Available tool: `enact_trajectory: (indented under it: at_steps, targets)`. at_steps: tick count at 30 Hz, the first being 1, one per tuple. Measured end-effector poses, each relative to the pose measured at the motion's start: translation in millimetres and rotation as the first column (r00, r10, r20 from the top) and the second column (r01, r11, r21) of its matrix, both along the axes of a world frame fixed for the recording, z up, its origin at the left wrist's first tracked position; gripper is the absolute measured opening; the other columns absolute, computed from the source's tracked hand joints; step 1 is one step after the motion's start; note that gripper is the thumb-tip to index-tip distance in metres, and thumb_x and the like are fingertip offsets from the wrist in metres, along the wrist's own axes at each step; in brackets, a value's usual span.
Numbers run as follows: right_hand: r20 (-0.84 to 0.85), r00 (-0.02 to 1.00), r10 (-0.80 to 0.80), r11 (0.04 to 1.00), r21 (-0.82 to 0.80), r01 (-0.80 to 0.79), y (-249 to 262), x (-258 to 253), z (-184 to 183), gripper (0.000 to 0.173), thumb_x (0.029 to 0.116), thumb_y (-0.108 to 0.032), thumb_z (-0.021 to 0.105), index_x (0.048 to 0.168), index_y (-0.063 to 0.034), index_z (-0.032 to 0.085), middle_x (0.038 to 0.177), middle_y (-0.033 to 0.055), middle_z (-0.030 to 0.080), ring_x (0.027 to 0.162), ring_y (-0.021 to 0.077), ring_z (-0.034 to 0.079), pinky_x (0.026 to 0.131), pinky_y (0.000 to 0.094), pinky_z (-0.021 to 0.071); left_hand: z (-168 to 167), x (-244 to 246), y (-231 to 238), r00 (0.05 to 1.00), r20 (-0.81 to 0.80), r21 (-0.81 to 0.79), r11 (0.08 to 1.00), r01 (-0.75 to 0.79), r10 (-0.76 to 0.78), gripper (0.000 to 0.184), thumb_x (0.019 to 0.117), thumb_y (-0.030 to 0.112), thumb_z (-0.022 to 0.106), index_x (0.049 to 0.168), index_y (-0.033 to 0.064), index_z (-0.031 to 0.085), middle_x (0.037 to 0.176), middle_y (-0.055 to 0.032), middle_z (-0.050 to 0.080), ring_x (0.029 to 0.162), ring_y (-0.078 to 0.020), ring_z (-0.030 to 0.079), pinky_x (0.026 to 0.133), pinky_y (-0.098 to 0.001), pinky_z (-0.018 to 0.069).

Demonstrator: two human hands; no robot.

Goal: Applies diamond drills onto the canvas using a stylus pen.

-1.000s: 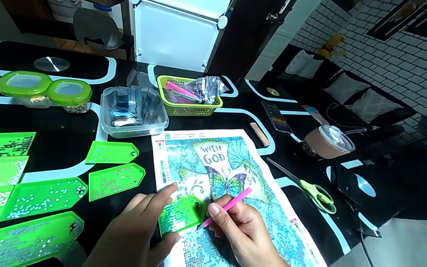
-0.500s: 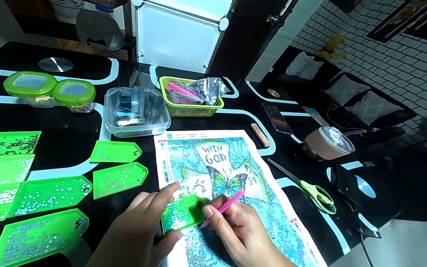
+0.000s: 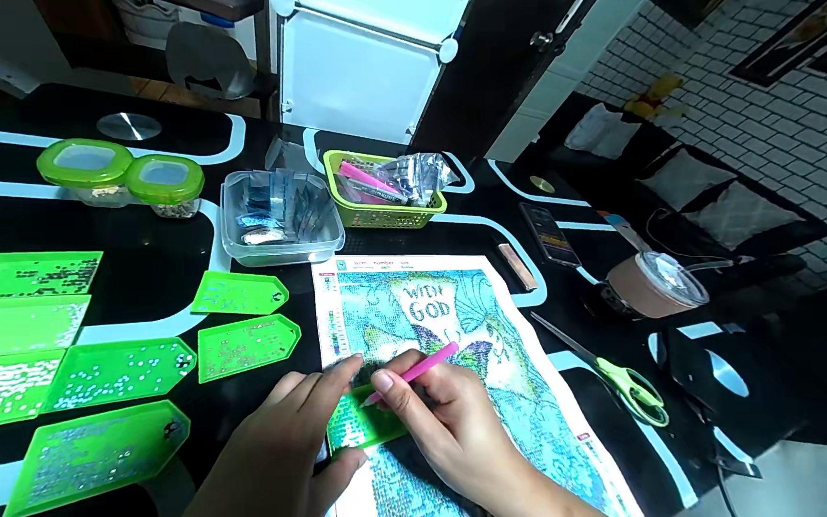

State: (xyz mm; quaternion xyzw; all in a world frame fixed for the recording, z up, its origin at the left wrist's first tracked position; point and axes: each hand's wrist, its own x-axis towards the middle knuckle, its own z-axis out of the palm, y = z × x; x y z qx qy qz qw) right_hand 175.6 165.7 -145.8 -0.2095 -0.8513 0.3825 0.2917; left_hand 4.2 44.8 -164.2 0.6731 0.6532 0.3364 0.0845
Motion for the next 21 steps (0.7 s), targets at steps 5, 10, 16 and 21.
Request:
enact_trajectory:
  at_steps: [5,10,16,21]
  targets:
    - [0.01,1.0,0.014,1.0,0.001,-0.014,0,-3,-1,0.028,0.1079,-0.025,0.054,0.095,-0.0057,0.07,0.08,-0.0014,0.07,0.075,0.0045,0.067,0.076,0.0283,0.0557,0,1,0,1.0,-0.01,0.006,1.0,-0.009,0.009,0.065,0.0839,0.036,0.072,0.142,0.0096,0.058,0.114,-0.0002,0.075,0.1,-0.0232,0.07,0.083,-0.0344,0.0572]
    - [0.027,1.0,0.004,1.0,0.023,-0.005,0,-2,-2,0.03,0.108,-0.027,0.053,0.094,-0.0066,0.07,0.079,-0.0022,0.07,0.074,0.0042,0.065,0.076,0.0287,0.0537,-1,1,0,0.999,-0.026,0.014,1.0,-0.019,0.019,0.064,0.0827,0.036,0.072,0.14,0.0101,0.059,0.114,0.0003,0.075,0.099,-0.0219,0.069,0.081,-0.0336,0.0572]
    - [-0.052,0.998,0.02,0.995,-0.101,-0.025,0,-1,2,0.026,0.1071,-0.02,0.055,0.095,-0.0025,0.069,0.082,0.0002,0.07,0.075,0.0028,0.068,0.071,0.0207,0.0586,-1,2,1,1.0,-0.016,0.012,1.0,-0.024,0.024,0.065,0.082,0.035,0.073,0.14,0.0105,0.059,0.114,0.0004,0.075,0.1,-0.0222,0.07,0.081,-0.0338,0.0579]
    - [-0.178,0.983,-0.052,0.883,-0.468,-0.038,-9,14,6,0.021,0.1082,-0.017,0.052,0.096,-0.0069,0.065,0.079,-0.0037,0.069,0.068,0.003,0.067,0.062,0.0203,0.0584,-2,1,1,1.0,-0.009,0.019,1.0,-0.014,0.014,0.065,0.0817,0.035,0.073,0.14,0.0095,0.06,0.114,-0.0008,0.075,0.099,-0.0237,0.07,0.081,-0.0351,0.058]
